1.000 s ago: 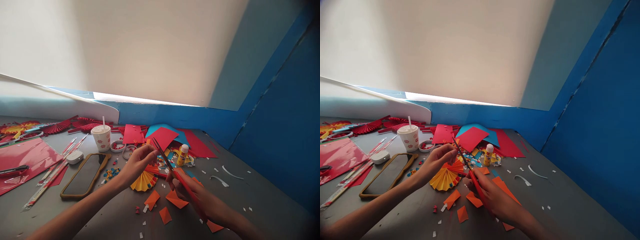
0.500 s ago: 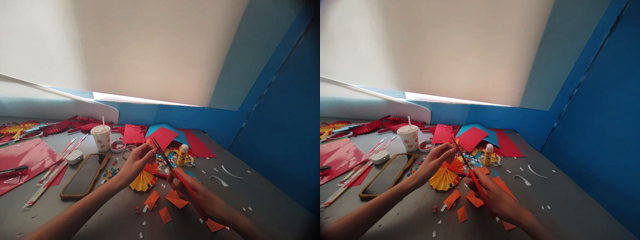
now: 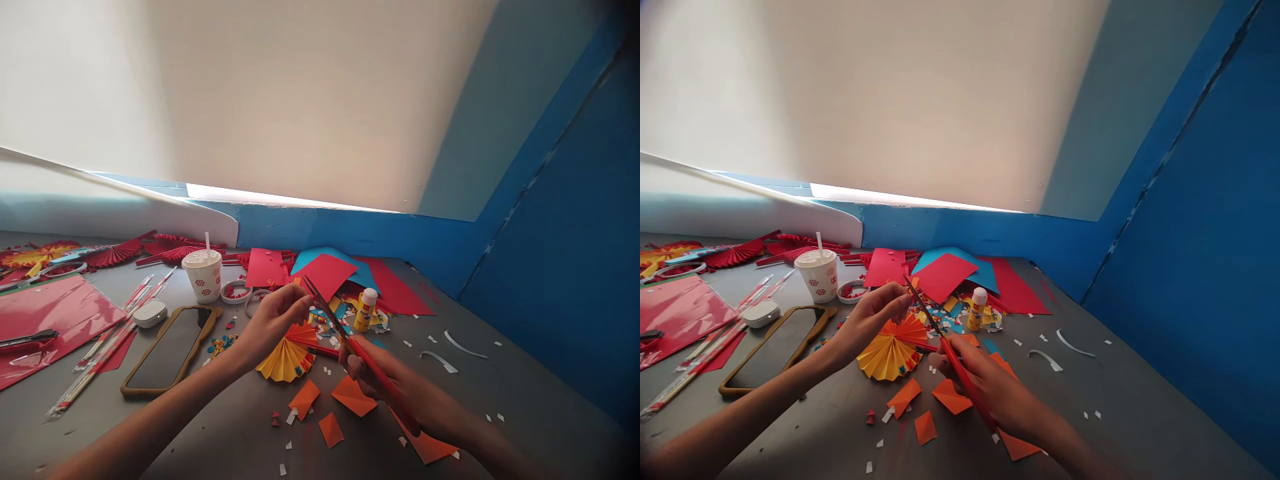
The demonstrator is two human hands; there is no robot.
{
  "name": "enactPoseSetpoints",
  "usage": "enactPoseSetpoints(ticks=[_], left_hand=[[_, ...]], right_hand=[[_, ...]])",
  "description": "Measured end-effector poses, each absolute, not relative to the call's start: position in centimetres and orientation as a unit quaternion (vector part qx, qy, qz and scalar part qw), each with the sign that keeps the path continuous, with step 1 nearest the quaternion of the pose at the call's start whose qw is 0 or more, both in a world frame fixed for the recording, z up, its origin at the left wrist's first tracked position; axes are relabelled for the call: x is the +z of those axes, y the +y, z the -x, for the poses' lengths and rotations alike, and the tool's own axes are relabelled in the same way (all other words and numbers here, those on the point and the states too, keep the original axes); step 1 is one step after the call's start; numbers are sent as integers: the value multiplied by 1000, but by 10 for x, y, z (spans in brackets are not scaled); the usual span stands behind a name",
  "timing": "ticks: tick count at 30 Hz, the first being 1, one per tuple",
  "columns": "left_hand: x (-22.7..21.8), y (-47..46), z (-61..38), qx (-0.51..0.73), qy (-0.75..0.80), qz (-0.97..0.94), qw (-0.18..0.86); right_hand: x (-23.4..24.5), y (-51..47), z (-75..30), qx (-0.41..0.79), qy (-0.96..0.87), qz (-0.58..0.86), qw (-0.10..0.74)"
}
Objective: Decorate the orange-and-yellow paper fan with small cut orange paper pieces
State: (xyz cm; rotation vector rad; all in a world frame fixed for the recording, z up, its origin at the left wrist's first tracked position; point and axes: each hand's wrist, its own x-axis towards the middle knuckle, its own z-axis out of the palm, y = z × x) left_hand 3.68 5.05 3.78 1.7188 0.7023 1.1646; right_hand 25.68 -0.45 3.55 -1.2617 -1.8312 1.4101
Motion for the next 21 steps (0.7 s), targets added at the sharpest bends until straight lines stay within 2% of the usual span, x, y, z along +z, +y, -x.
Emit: enactPoseSetpoints(ticks=[21], left_hand=[[44, 51, -35, 473, 288, -690, 466]], right_hand=[[38, -6, -257, 537, -674, 446, 243]])
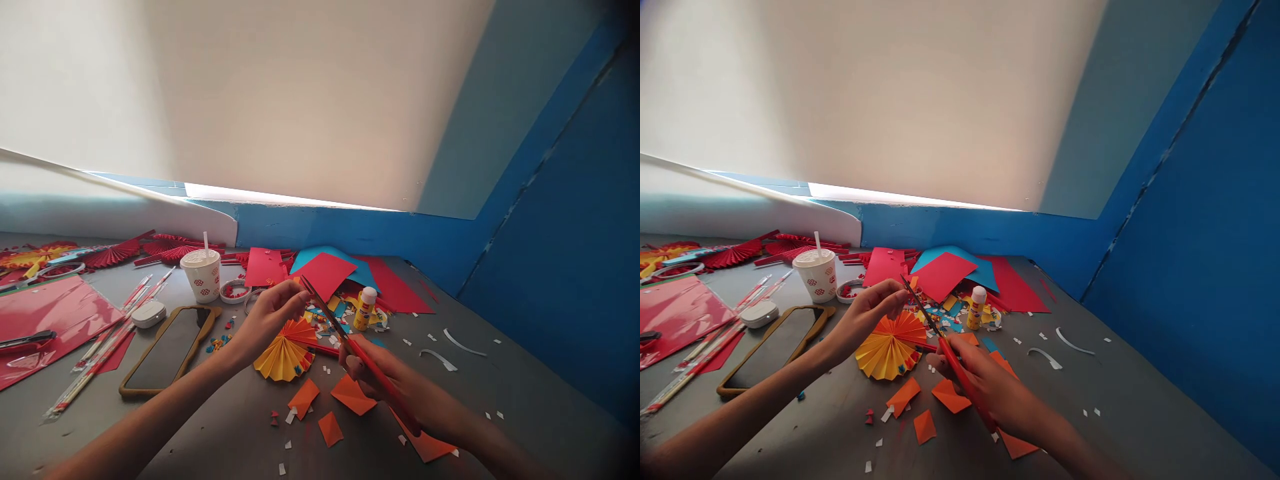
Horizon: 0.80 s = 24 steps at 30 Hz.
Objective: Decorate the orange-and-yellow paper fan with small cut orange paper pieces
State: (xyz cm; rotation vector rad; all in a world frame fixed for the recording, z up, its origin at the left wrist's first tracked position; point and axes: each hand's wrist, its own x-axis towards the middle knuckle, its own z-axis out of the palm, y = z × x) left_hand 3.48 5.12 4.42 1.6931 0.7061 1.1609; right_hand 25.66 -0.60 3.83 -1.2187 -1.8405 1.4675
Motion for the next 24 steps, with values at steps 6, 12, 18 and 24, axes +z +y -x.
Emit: enactPoseSetpoints(ticks=[6, 12, 18, 24], left_hand=[[45, 53, -34, 477, 287, -685, 470], [43, 52, -36, 471, 302, -673, 483], [43, 51, -37, 463, 305, -672, 491], [49, 57, -29, 430, 301, -687, 503]], right_hand=[[38, -5, -256, 533, -673, 451, 245], [38, -8, -250, 530, -671, 446, 265], [33, -5, -251, 534, -664, 451, 267], [28, -3, -253, 542, -658, 458, 251]])
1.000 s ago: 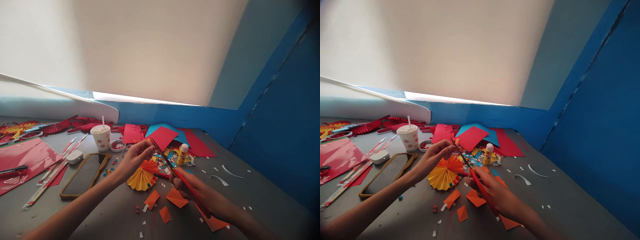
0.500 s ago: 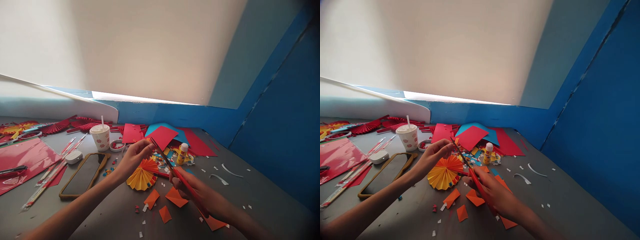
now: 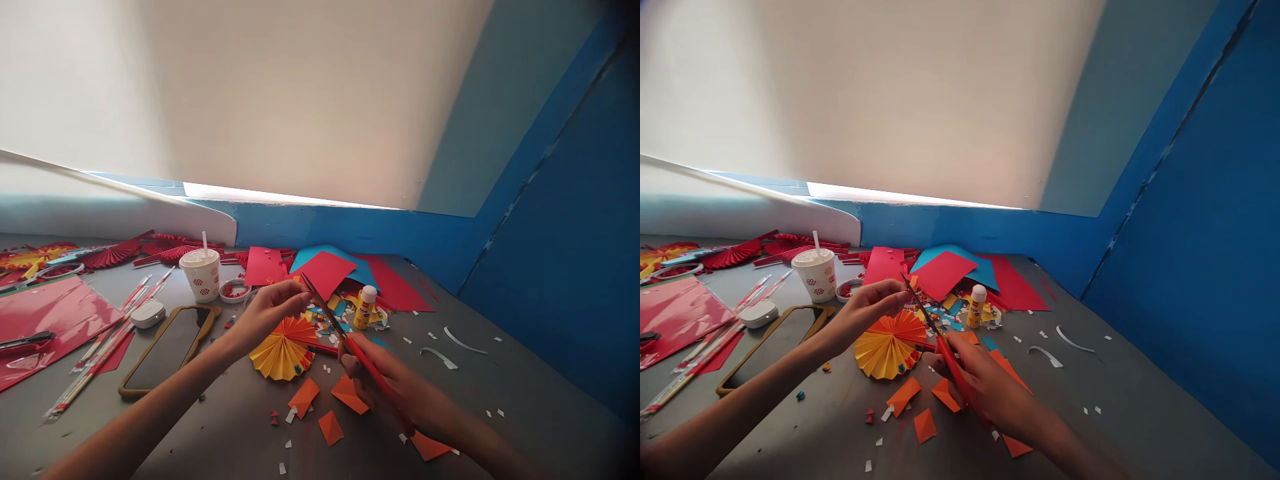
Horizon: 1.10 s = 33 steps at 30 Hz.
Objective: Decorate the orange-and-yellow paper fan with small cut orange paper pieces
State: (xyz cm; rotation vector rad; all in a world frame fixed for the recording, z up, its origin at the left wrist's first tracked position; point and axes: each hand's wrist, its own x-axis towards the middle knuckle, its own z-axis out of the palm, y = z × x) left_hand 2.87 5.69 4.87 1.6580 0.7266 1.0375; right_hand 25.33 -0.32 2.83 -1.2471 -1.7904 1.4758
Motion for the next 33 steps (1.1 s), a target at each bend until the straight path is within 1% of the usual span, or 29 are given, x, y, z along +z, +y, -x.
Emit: enactPoseSetpoints(ticks=[6, 13, 17, 25, 30, 33], left_hand=[[49, 71, -18, 375, 298, -688, 545], [45, 76, -15, 358, 298, -670, 578], [44, 77, -15, 360, 293, -657, 594], [48, 74, -13, 355, 276, -657, 605], [48, 74, -16, 338, 278, -659, 612], [42, 72, -20, 328, 281, -658, 616]], right_hand=[[31, -6, -251, 537, -659, 470, 238], [44, -6, -253, 502, -683, 483, 220], [40, -7, -253, 465, -702, 495, 215], [32, 11, -270, 303, -731, 580, 194], [21, 28, -302, 161, -738, 638, 147], [16, 29, -316, 109, -736, 657, 121]])
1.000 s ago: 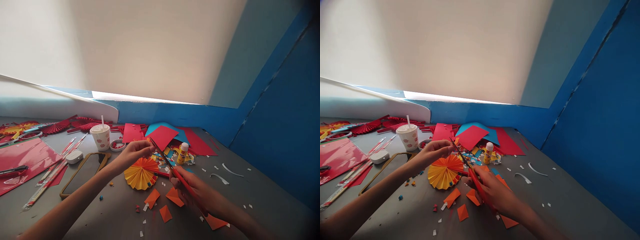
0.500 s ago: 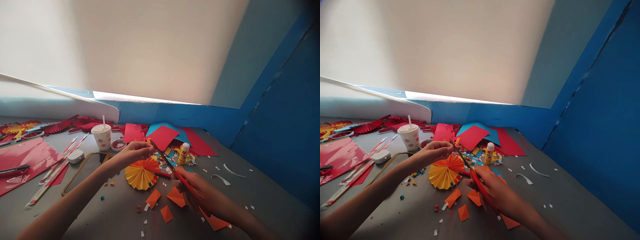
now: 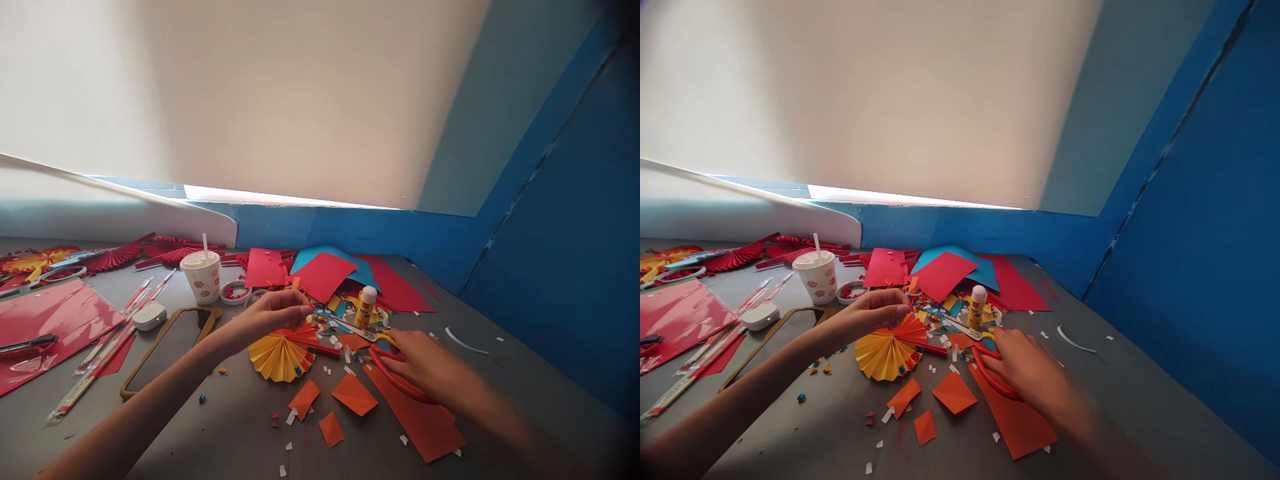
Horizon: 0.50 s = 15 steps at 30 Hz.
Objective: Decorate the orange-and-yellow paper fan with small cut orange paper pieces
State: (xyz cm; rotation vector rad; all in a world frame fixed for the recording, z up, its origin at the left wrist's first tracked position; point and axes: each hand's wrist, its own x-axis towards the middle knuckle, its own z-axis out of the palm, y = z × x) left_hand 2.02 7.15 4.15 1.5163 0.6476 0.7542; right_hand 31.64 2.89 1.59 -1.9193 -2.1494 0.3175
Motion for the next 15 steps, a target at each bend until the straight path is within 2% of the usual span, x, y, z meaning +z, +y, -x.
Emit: enactPoseSetpoints(ticks=[3, 7, 8, 10, 12, 15], left_hand=[[30, 64, -23, 318, 289, -650, 627], [13, 44, -25, 313, 302, -627, 646], [10, 39, -26, 314, 304, -621, 650], [7, 31, -28, 314, 301, -612, 660], [5, 25, -30, 314, 298, -607, 667], [2, 21, -30, 319, 296, -603, 669]], right_hand=[[25, 25, -319, 105, -758, 633, 120], [45, 14, -295, 133, -812, 538, 181], [46, 11, -285, 148, -822, 513, 201], [41, 3, -265, 231, -819, 422, 314], [30, -5, -249, 287, -805, 384, 350], [15, -12, -238, 310, -792, 356, 388]])
